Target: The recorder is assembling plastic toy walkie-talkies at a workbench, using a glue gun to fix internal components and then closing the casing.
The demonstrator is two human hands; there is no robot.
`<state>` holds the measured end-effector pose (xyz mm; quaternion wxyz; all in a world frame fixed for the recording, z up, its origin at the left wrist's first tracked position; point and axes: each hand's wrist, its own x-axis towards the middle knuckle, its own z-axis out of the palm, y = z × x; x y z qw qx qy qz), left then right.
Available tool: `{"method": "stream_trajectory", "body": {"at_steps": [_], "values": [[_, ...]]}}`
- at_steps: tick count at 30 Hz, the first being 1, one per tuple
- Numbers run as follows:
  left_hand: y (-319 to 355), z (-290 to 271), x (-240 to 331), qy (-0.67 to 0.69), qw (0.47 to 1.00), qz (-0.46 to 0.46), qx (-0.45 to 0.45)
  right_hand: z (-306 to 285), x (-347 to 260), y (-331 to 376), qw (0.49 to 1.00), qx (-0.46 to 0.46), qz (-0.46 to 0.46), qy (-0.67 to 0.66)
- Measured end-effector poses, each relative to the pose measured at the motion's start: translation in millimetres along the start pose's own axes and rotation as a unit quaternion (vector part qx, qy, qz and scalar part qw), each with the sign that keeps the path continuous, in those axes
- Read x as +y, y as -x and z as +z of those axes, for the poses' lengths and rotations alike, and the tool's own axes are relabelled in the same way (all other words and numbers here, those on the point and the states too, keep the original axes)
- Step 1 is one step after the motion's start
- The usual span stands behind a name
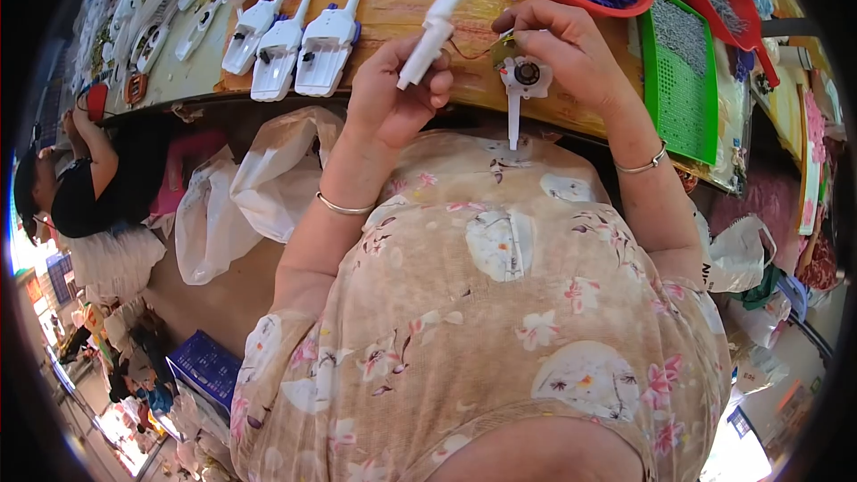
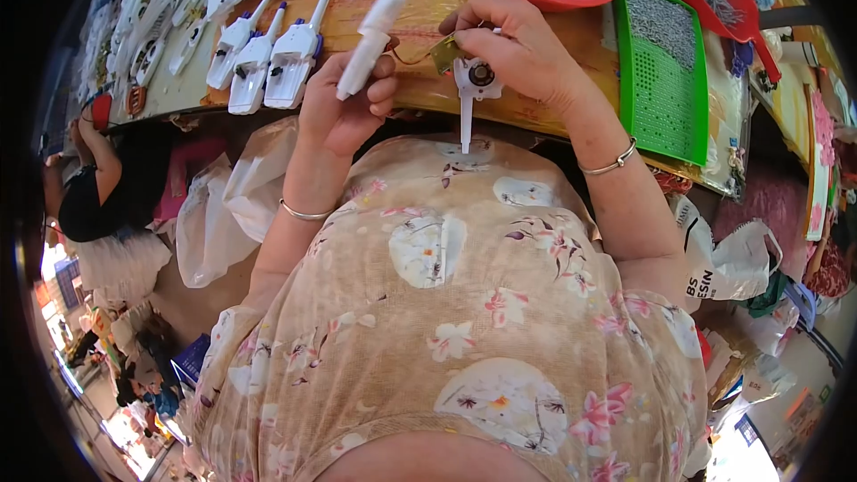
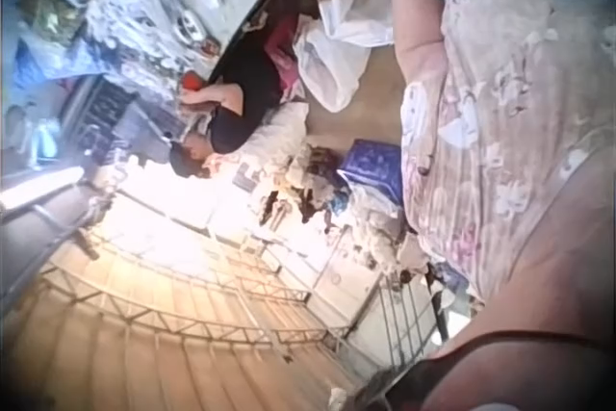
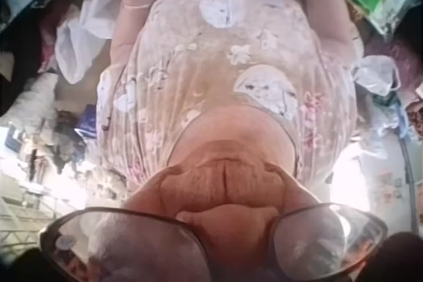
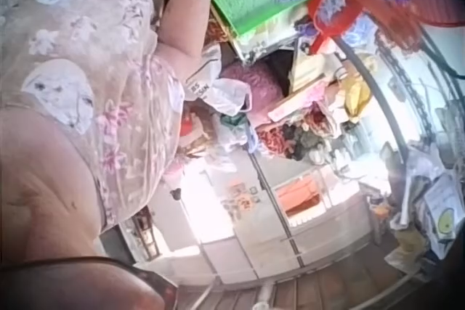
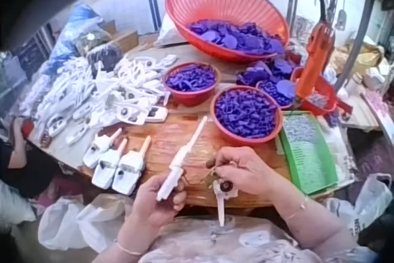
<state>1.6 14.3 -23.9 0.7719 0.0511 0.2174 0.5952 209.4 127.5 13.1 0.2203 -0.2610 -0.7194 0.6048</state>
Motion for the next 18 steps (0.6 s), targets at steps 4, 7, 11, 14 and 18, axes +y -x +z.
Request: {"method": "stream_trajectory", "body": {"at_steps": [4,7,11,14,18], "values": [[-18,1,-10,0.030,0.996,-0.028,-0.082,-7,5,3,0.996,0.040,-0.009,-0.080],[-24,7,-19,-0.012,0.995,-0.030,-0.090,-6,-5,5,0.993,0.063,-0.021,-0.095],[-28,21,-27,-0.166,0.986,0.023,-0.017,5,-13,3,0.980,0.088,-0.068,-0.164],[-23,34,-31,-0.294,0.949,0.102,0.044,7,-14,2,0.994,0.069,-0.076,-0.048],[-20,34,-19,-0.337,0.938,0.073,-0.039,7,-11,3,0.996,0.049,-0.035,-0.060]]}}
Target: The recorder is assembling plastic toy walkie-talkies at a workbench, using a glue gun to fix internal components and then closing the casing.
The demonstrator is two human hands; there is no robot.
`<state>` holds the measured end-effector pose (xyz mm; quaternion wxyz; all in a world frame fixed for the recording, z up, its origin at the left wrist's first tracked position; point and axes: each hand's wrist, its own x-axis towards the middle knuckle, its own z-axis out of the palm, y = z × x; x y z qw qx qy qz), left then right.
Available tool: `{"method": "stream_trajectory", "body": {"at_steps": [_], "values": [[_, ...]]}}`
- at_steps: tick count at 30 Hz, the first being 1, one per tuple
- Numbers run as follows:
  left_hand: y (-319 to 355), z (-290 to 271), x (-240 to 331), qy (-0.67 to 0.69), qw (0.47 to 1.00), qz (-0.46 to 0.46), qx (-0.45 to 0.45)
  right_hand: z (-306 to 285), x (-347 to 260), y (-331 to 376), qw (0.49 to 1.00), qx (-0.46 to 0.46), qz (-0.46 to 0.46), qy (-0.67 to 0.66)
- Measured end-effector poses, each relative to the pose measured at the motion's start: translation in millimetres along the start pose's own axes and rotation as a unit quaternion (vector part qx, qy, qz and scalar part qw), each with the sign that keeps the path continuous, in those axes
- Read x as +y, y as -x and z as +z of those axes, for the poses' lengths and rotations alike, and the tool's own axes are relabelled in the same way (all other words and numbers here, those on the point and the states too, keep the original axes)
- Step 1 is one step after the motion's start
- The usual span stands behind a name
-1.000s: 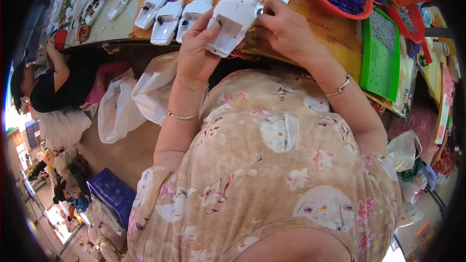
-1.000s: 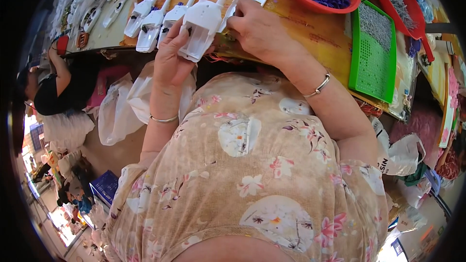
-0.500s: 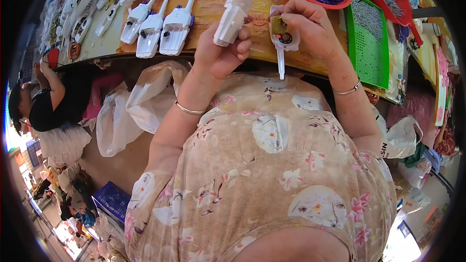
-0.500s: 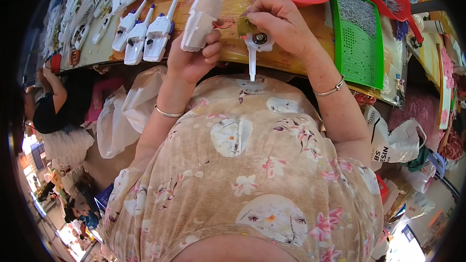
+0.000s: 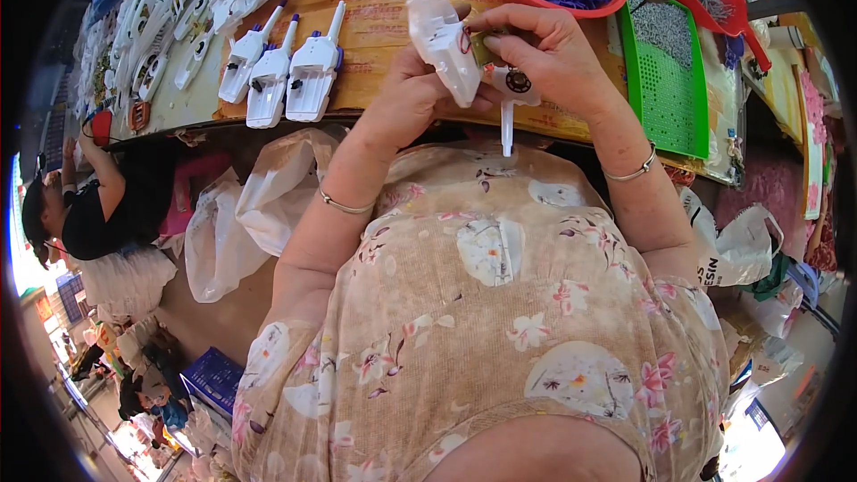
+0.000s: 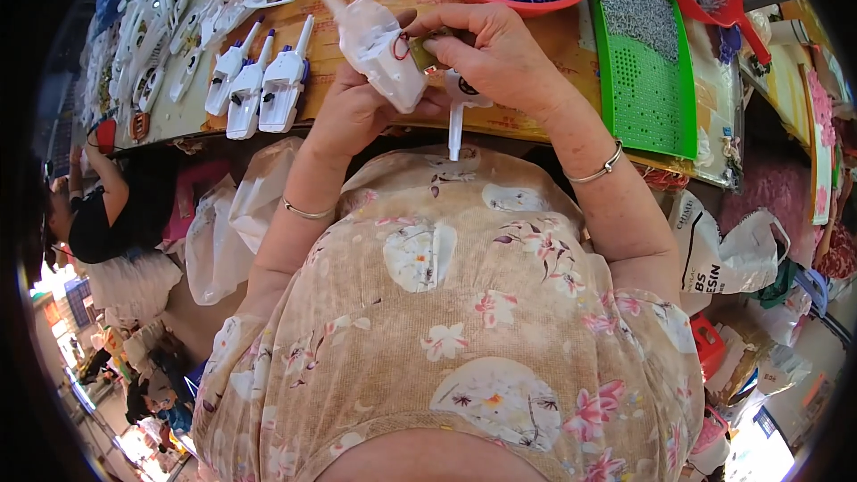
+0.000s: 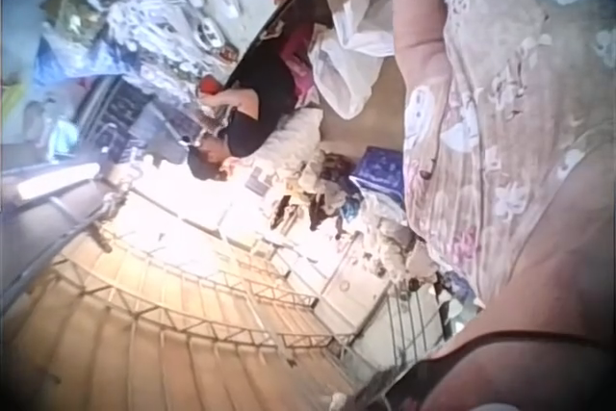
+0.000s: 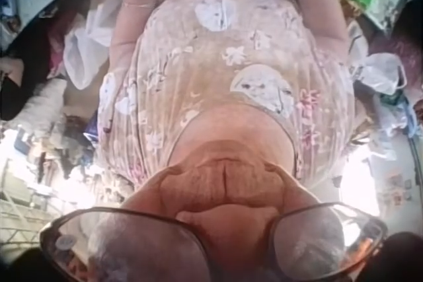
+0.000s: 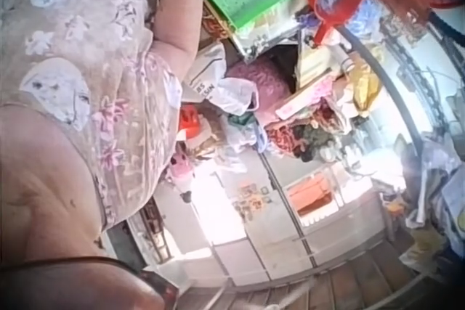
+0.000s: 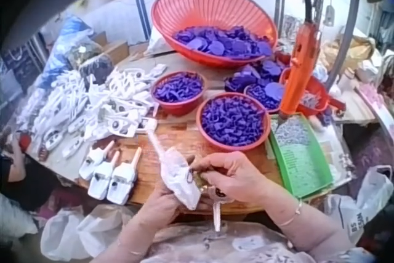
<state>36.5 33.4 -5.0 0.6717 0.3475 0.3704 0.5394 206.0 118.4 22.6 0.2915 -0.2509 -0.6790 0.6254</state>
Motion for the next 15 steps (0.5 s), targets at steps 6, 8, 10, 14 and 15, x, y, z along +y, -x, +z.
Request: {"method": "stream_trajectory", "body": {"at_steps": [6,8,10,14,15], "values": [[6,-10,11,0.186,0.967,-0.003,-0.174,-5,7,2,0.992,0.005,-0.030,0.119],[4,-11,7,0.245,0.949,-0.002,-0.200,-4,7,2,0.987,0.015,-0.047,0.150],[-1,-7,-2,0.226,0.973,0.041,-0.029,-2,8,2,0.975,0.004,-0.099,0.201],[-9,9,2,0.169,0.983,0.033,0.067,5,1,5,0.969,0.026,-0.132,0.205],[-10,7,2,0.170,0.983,0.033,0.065,4,-4,6,0.990,0.045,-0.058,0.121]]}}
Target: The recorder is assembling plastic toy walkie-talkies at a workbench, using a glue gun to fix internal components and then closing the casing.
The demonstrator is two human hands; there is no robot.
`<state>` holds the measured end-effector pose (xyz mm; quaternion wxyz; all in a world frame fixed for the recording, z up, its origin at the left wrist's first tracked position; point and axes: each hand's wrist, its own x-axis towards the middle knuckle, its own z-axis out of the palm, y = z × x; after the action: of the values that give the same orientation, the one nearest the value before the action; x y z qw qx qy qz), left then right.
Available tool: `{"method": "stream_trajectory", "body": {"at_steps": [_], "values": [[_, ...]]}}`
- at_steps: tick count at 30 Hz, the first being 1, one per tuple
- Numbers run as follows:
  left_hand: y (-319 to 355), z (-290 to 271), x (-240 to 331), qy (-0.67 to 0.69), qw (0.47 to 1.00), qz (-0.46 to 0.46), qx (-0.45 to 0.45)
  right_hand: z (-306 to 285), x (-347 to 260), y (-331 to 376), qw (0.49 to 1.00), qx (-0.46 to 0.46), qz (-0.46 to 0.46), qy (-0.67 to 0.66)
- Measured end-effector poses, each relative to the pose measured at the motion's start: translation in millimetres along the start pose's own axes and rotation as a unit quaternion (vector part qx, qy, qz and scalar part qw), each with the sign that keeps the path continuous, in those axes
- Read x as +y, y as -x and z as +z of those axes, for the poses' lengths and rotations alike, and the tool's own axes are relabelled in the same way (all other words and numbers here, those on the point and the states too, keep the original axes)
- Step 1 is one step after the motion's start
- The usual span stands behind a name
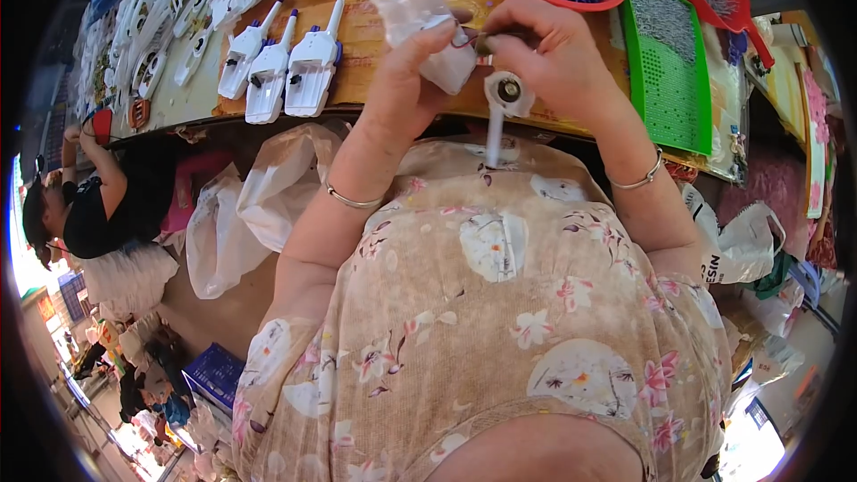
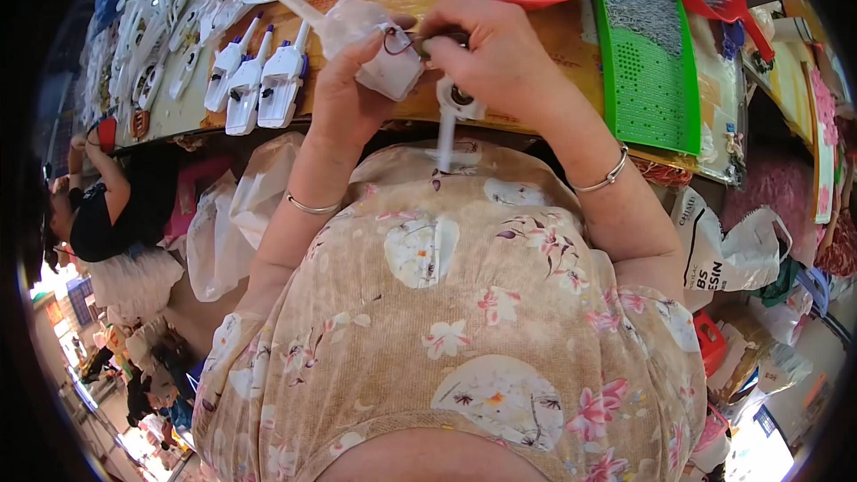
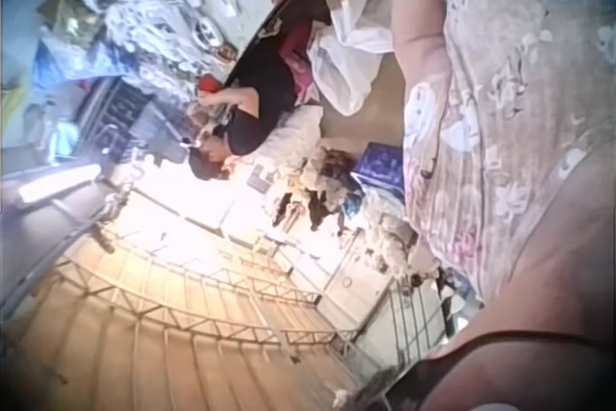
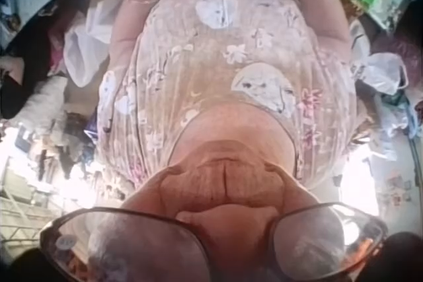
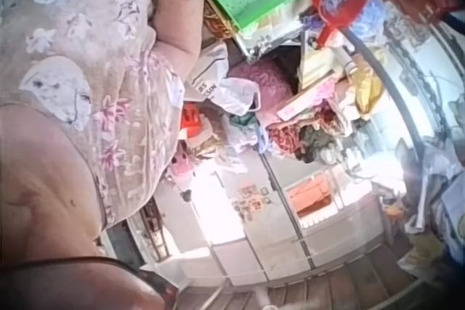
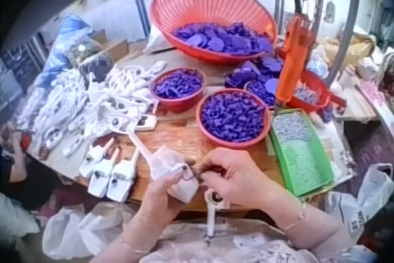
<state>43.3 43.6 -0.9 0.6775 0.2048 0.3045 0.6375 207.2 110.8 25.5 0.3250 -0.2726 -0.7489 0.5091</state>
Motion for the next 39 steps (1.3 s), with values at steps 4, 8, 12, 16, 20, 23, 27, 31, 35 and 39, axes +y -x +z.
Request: {"method": "stream_trajectory", "body": {"at_steps": [4,8,12,16,20,23,27,31,35,39], "values": [[-2,-11,4,-0.022,0.998,0.053,0.007,-21,13,-8,0.996,0.007,0.073,-0.044],[-3,-11,2,-0.063,0.997,0.033,0.003,-22,12,-4,0.950,0.003,0.218,-0.226],[-6,-8,2,-0.052,0.999,0.008,-0.014,-22,13,-4,0.920,0.020,0.224,-0.322],[-7,-7,-8,-0.091,0.995,-0.024,-0.013,-16,16,-1,0.926,0.024,0.199,-0.319],[-4,-2,-11,-0.013,0.992,-0.112,-0.064,-14,8,4,0.958,0.056,0.166,-0.226],[-6,-7,-20,0.049,0.987,-0.146,-0.044,-19,14,8,0.991,0.045,0.116,-0.040],[-7,-10,-19,0.036,0.976,-0.189,-0.097,-27,16,11,0.995,-0.002,0.100,0.019],[-10,-14,-16,0.099,0.960,-0.205,-0.162,-27,20,14,0.982,0.004,0.138,-0.126],[-8,-5,-20,0.054,0.977,-0.158,-0.135,-25,17,18,0.974,0.010,0.136,-0.178],[-6,3,-20,-0.165,0.983,-0.068,-0.035,-17,12,20,0.981,0.076,0.114,-0.136]]}}
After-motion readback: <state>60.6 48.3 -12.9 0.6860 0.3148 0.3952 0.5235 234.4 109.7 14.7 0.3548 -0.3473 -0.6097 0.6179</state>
